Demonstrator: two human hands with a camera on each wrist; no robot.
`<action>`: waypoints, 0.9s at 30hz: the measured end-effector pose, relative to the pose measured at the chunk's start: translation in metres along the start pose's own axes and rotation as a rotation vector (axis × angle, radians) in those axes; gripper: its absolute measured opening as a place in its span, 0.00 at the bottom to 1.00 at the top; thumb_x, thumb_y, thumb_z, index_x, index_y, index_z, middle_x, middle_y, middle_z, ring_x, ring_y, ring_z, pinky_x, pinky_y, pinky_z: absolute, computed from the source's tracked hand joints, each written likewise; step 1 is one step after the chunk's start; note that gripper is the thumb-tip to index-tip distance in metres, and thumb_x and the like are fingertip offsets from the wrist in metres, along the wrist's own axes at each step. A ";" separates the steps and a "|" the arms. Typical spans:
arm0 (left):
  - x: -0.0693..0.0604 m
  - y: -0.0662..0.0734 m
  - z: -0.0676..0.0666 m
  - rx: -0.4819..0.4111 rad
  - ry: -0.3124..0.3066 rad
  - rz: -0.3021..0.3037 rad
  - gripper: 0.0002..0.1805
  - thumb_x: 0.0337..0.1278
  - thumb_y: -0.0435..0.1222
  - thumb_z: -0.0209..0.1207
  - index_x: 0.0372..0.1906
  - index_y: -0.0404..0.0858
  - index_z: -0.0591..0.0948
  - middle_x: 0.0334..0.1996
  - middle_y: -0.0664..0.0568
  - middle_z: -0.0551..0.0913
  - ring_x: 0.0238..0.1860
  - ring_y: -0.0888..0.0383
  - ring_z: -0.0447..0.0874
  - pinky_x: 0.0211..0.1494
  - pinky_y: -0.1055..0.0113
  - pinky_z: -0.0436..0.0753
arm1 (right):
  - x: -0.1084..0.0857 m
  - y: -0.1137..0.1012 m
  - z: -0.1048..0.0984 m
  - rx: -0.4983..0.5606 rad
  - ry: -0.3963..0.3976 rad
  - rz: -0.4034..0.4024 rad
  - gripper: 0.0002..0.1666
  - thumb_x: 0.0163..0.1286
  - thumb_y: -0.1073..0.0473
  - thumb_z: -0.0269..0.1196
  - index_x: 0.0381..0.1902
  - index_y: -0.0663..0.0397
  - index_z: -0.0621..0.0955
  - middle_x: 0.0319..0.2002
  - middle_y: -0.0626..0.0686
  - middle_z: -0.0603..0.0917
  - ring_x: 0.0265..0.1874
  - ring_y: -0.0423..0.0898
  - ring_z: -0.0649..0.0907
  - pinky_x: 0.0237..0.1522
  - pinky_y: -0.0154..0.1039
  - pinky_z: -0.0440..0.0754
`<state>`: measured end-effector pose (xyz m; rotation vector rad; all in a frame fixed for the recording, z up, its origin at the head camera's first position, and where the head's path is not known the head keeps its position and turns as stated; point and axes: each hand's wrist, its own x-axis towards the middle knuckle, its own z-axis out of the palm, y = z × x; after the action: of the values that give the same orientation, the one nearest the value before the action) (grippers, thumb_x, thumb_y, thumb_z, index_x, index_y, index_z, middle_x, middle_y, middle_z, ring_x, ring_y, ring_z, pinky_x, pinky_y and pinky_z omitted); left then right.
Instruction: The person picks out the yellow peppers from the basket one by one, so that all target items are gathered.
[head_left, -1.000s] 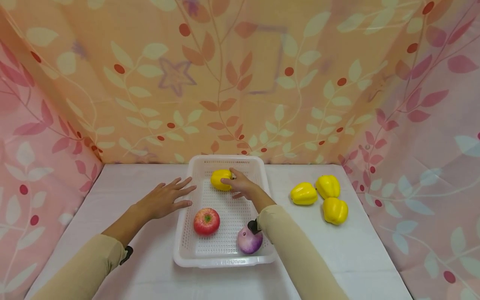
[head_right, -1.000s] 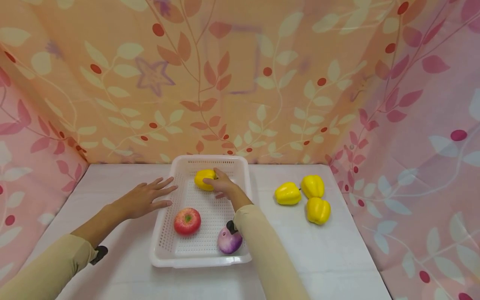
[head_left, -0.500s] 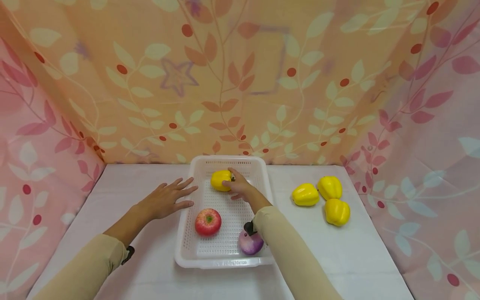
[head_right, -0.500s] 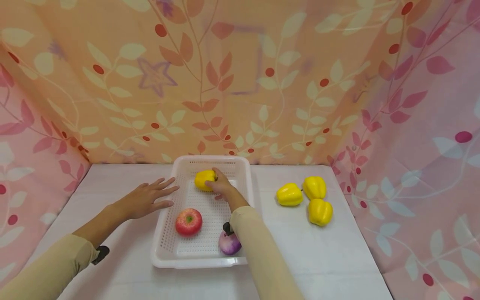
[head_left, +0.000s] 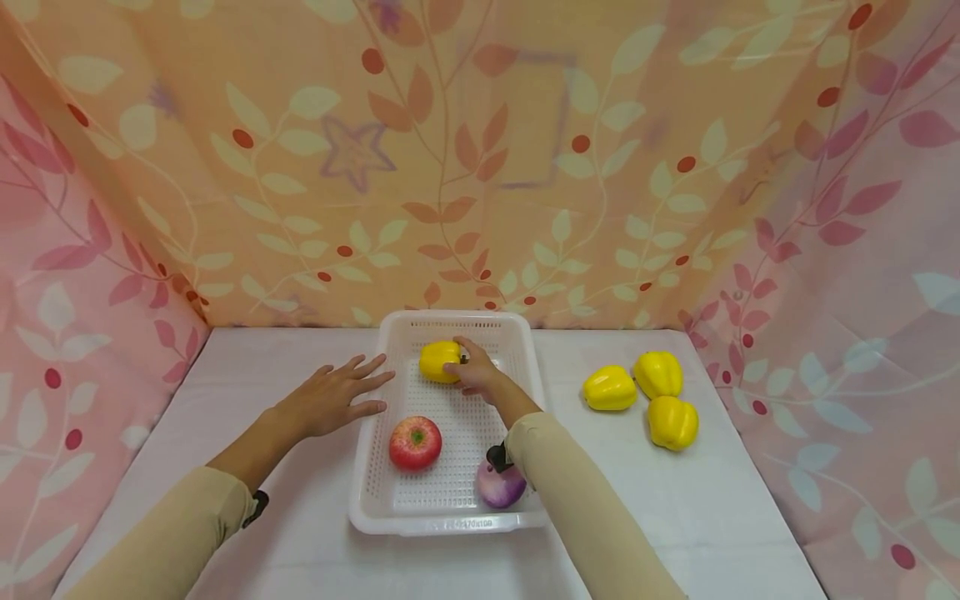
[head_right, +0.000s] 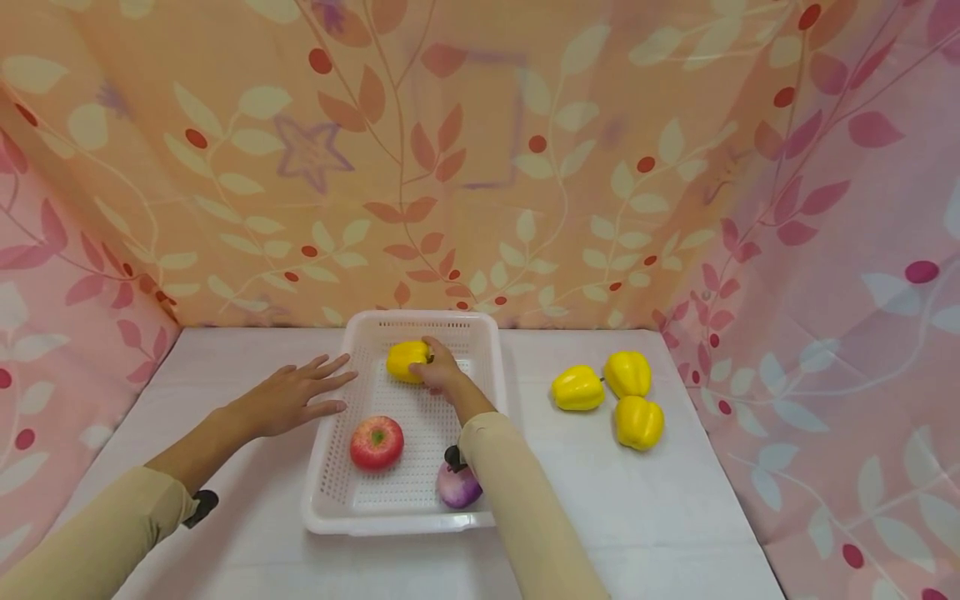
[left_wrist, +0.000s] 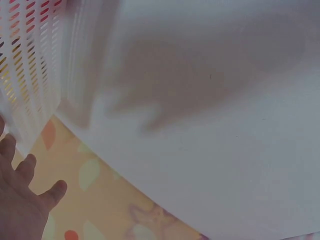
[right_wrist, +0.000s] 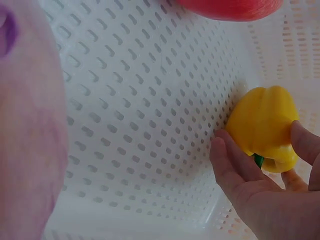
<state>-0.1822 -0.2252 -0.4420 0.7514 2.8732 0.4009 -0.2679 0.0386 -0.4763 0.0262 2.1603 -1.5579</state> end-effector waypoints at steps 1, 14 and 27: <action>0.000 0.000 0.000 -0.001 0.000 0.001 0.36 0.69 0.60 0.50 0.75 0.49 0.66 0.77 0.47 0.58 0.75 0.35 0.54 0.68 0.28 0.56 | 0.000 0.000 0.000 0.001 0.002 -0.003 0.39 0.73 0.60 0.61 0.77 0.43 0.60 0.66 0.65 0.71 0.50 0.66 0.82 0.55 0.58 0.79; 0.000 -0.001 0.000 0.015 0.008 0.010 0.35 0.69 0.60 0.50 0.75 0.50 0.66 0.77 0.47 0.58 0.75 0.35 0.54 0.67 0.28 0.57 | -0.002 -0.001 -0.004 0.019 -0.022 -0.032 0.40 0.72 0.64 0.62 0.77 0.44 0.61 0.57 0.64 0.77 0.31 0.54 0.78 0.55 0.57 0.80; 0.000 -0.002 0.002 0.015 0.016 0.013 0.35 0.69 0.60 0.51 0.75 0.50 0.67 0.77 0.47 0.58 0.75 0.35 0.54 0.67 0.28 0.57 | -0.026 -0.034 -0.032 -0.103 -0.145 -0.156 0.40 0.72 0.61 0.62 0.77 0.42 0.60 0.61 0.63 0.77 0.43 0.60 0.82 0.48 0.47 0.83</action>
<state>-0.1830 -0.2261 -0.4445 0.7731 2.8906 0.3888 -0.2665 0.0622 -0.4284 -0.2856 2.1676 -1.4792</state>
